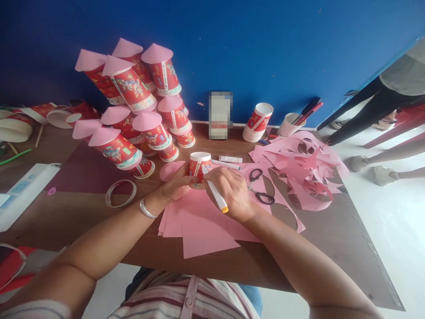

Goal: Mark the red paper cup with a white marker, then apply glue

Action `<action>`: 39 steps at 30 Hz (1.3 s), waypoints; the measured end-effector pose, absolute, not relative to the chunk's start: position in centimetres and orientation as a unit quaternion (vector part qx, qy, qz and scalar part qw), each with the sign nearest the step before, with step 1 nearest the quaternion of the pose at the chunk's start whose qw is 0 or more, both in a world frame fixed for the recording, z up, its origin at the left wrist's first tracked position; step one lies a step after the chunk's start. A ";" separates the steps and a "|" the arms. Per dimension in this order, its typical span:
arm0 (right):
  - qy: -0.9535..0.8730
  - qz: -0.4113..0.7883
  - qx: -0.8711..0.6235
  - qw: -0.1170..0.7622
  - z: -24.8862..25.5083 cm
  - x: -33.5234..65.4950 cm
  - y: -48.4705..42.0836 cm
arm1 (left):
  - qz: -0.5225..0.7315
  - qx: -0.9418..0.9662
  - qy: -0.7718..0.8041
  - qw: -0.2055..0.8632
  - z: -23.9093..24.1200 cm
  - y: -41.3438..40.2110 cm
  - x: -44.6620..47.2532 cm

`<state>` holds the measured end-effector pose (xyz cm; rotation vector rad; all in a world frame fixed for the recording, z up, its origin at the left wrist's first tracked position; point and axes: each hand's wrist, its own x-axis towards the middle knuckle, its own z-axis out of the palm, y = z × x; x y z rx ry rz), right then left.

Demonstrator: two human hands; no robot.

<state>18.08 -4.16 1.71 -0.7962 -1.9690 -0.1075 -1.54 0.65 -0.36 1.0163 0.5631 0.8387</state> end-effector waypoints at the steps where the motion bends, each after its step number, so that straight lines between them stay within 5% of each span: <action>1: -0.809 -0.044 -0.326 0.486 1.8 18.1 -4.2 | 0.384 0.466 0.256 0.755 -0.4 0.7 -1.5; 39: -0.802 -0.072 -0.326 0.495 2.1 17.7 -4.3 | 0.412 0.456 0.265 0.743 -0.5 0.6 -1.6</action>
